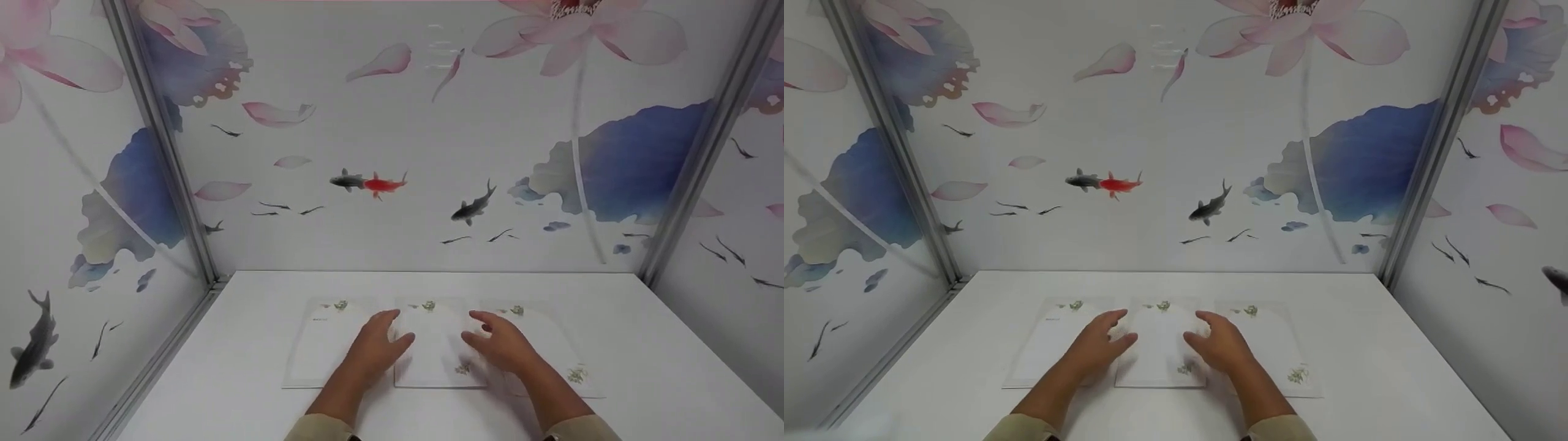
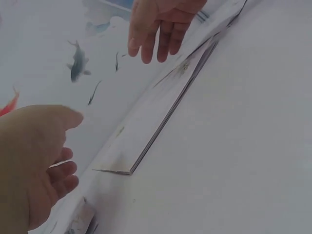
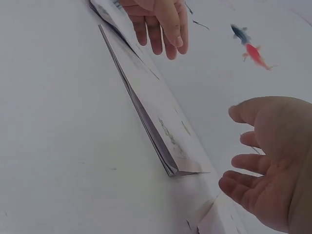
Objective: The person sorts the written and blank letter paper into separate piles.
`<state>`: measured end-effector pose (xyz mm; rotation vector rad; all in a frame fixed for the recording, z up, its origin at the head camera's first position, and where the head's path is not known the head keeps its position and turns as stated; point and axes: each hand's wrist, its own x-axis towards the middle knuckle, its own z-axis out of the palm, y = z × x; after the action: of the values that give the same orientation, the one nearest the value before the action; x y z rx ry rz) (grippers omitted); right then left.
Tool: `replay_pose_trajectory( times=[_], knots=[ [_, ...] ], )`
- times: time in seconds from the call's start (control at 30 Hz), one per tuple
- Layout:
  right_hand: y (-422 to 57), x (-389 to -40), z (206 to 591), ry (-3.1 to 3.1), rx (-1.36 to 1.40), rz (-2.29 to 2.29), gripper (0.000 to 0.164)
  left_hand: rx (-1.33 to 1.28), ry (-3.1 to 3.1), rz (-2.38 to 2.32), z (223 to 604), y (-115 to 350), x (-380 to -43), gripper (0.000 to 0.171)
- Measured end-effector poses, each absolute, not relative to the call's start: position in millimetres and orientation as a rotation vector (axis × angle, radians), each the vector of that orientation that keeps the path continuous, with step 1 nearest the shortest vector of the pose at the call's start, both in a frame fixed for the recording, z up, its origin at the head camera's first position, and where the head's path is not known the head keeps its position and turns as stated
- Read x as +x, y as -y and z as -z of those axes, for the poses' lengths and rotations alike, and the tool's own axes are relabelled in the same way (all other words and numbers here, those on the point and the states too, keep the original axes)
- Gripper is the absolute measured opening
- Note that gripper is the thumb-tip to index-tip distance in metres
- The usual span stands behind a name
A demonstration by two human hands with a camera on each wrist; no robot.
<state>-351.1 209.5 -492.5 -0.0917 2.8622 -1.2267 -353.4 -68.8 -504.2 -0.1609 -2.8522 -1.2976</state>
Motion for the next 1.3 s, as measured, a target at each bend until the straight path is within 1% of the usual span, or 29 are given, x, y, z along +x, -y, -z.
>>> replay_pose_trajectory(
  times=[0.13, 0.23, 0.3, 0.53, 0.8, 0.93, 1.17, 1.3],
  knots=[
    [-211.0, -348.8, 493.5, -2.792, -0.242, 1.087, 0.081, -0.389, 3.052, 1.141, 506.0, 71.8, -349.1, 0.093],
    [-210.6, -347.1, 493.4, -2.745, -0.335, 1.011, 0.086, -0.518, 3.132, 0.975, 507.2, 71.0, -347.8, 0.097],
    [-210.1, -346.4, 493.1, -2.719, -0.349, 0.969, 0.086, -0.572, 3.156, 0.880, 506.9, 70.1, -347.2, 0.097],
    [-208.2, -345.6, 498.6, -2.700, -0.298, 0.815, 0.077, -0.604, 3.196, 0.652, 508.0, 64.3, -344.8, 0.095],
    [-205.6, -345.7, 500.6, -2.731, -0.284, 0.743, 0.074, -0.571, 3.199, 0.642, 509.0, 63.6, -342.7, 0.093],
    [-203.7, -346.8, 499.8, -2.761, -0.315, 0.727, 0.067, -0.540, 3.189, 0.660, 508.7, 61.7, -344.3, 0.087],
    [-201.6, -348.2, 502.0, -2.862, -0.348, 0.829, 0.047, -0.476, 3.128, 0.540, 512.4, 54.0, -347.9, 0.070],
    [-199.0, -348.5, 504.4, -2.926, -0.331, 0.876, 0.042, -0.486, 3.079, 0.466, 514.1, 53.2, -349.2, 0.065]
  ],
)
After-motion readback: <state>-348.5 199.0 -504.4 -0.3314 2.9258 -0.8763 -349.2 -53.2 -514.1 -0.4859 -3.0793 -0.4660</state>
